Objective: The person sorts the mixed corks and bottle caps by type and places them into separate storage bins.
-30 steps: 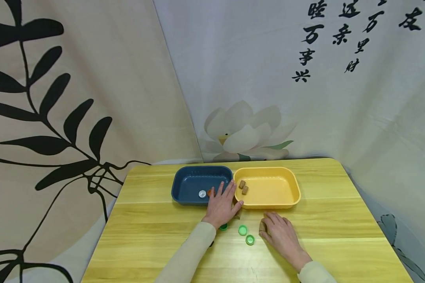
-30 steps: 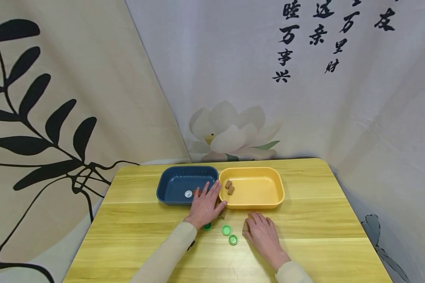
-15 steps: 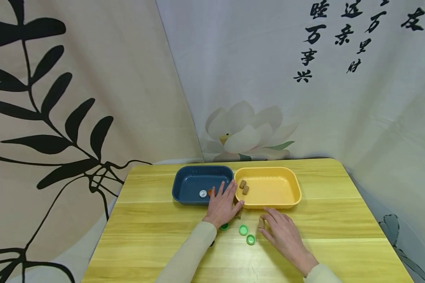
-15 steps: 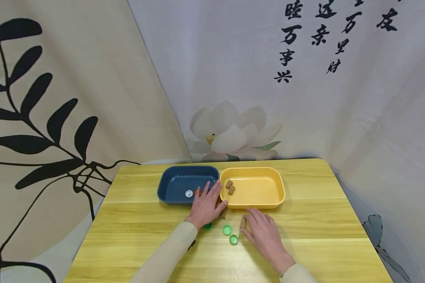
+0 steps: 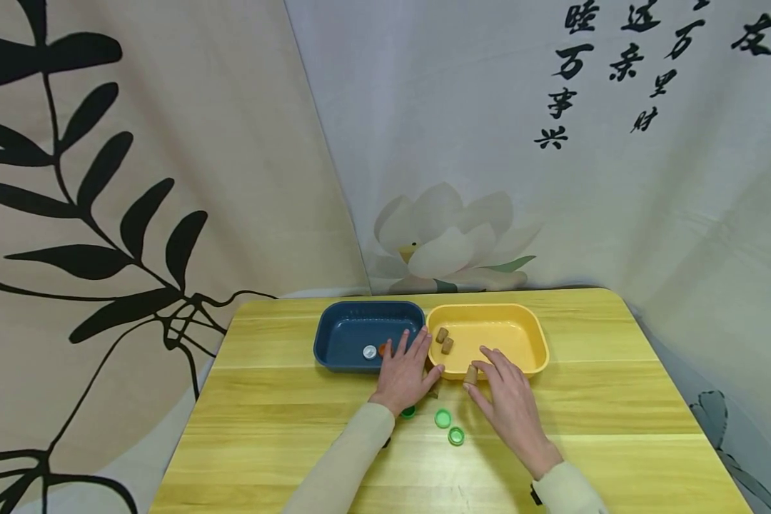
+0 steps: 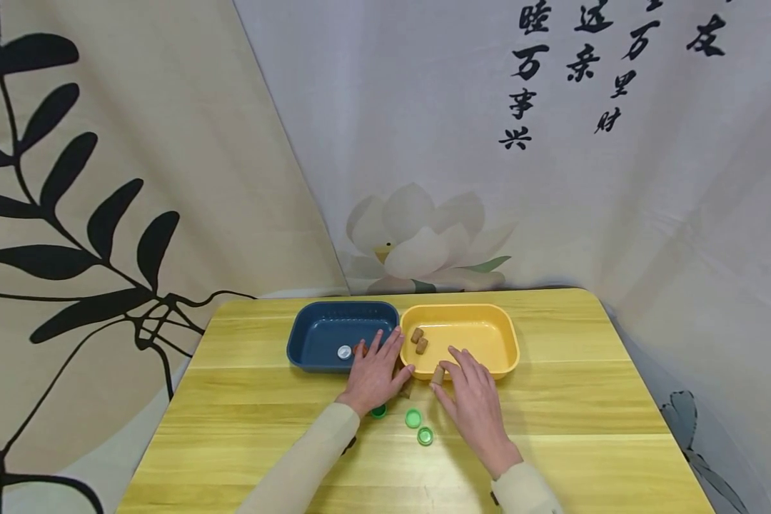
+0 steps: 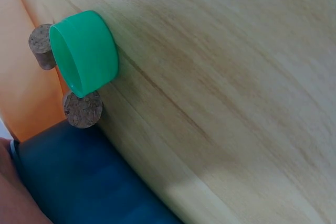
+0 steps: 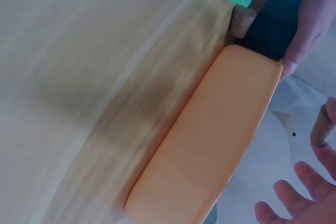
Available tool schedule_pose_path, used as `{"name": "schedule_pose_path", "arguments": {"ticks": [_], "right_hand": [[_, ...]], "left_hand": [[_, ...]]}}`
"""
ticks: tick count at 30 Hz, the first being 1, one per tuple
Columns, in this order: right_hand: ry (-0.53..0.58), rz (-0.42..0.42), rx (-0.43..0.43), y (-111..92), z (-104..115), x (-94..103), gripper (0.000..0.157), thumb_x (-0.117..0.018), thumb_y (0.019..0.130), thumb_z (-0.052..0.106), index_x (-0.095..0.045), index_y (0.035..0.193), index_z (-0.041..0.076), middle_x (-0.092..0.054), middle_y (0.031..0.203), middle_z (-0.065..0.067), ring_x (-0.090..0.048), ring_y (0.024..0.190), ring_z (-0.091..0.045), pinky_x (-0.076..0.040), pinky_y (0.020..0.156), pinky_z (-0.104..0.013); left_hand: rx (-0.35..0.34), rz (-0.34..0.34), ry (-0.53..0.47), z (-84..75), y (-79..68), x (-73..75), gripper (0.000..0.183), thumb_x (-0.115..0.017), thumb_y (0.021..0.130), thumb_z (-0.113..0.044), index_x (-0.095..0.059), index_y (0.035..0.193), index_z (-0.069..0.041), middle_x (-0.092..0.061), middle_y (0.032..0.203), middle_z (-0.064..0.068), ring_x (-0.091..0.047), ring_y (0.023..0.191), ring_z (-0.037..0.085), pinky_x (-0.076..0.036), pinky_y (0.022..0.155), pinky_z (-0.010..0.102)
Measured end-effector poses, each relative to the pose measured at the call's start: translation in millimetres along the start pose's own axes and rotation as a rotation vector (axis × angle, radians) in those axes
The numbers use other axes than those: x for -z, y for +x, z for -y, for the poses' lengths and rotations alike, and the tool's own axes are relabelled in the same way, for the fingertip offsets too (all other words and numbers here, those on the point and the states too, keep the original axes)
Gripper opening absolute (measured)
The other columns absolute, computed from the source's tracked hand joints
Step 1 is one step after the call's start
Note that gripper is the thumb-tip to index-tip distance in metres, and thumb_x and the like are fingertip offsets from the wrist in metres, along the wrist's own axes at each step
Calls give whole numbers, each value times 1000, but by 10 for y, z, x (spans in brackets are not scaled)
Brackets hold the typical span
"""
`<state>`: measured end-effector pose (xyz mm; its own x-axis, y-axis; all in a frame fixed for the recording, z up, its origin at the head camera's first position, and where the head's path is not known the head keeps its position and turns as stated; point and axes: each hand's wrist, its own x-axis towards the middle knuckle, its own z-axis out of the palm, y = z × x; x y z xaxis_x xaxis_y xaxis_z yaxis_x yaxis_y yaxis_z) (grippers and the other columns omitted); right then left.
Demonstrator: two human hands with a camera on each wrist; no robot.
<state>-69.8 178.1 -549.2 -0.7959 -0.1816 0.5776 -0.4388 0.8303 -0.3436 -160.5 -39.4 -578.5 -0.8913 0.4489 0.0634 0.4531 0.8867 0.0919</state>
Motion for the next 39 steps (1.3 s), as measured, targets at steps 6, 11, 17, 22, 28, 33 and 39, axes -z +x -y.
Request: {"name": "schedule_pose_path", "arguments": {"ticks": [6, 11, 17, 22, 28, 33, 39], "right_hand": [[3, -11, -81, 105, -76, -51, 45, -85, 86, 23, -67, 121, 0, -57, 144, -23, -52, 131, -48, -46, 100, -65], [1, -11, -128, 223, -201, -118, 44, -84, 88, 23, -67, 122, 0, -57, 143, -23, -52, 132, -47, -45, 98, -68], [-21, 36, -188, 362, -328, -200, 44, -81, 91, 30, -69, 123, 1, -58, 144, -21, -51, 134, -46, -44, 100, -69], [-33, 135, -262, 438, -359, -272, 43, -79, 93, 35, -71, 120, 3, -59, 144, -20, -51, 135, -43, -42, 103, -69], [-70, 201, -301, 505, -367, -341, 42, -78, 94, 39, -72, 117, 4, -60, 141, -22, -50, 136, -44, -41, 104, -69], [-94, 246, -337, 545, -389, -374, 43, -77, 93, 41, -73, 115, 4, -61, 140, -22, -49, 137, -46, -39, 105, -70], [-108, 297, -373, 561, -416, -395, 48, -76, 94, 45, -73, 119, 5, -61, 141, -22, -47, 137, -50, -38, 106, -71]], "left_hand": [[5, 9, 1, -3, -2, -12, 75, -32, 105, -67, -31, 165, -21, -19, 172, -6, -23, 156, 31, -22, 121, 63], [6, 3, 3, -1, 3, -19, 76, -32, 105, -68, -32, 164, -21, -20, 172, -6, -24, 156, 32, -23, 121, 63], [4, 4, -6, 3, 8, -14, 75, -32, 105, -67, -33, 164, -21, -21, 172, -6, -24, 156, 32, -22, 121, 63], [6, 8, -13, 7, 7, -19, 75, -31, 105, -67, -32, 164, -21, -19, 172, -6, -22, 157, 31, -21, 122, 63], [8, 16, -9, -5, 7, -9, 75, -31, 105, -67, -31, 165, -22, -18, 172, -7, -22, 157, 31, -21, 122, 63], [7, 31, 8, -13, 6, -8, 75, -28, 105, -68, -29, 165, -23, -16, 173, -7, -21, 157, 31, -20, 122, 63], [8, 23, 7, -3, 7, -23, 76, -29, 105, -68, -29, 165, -22, -15, 173, -8, -22, 157, 31, -20, 122, 62]]}}
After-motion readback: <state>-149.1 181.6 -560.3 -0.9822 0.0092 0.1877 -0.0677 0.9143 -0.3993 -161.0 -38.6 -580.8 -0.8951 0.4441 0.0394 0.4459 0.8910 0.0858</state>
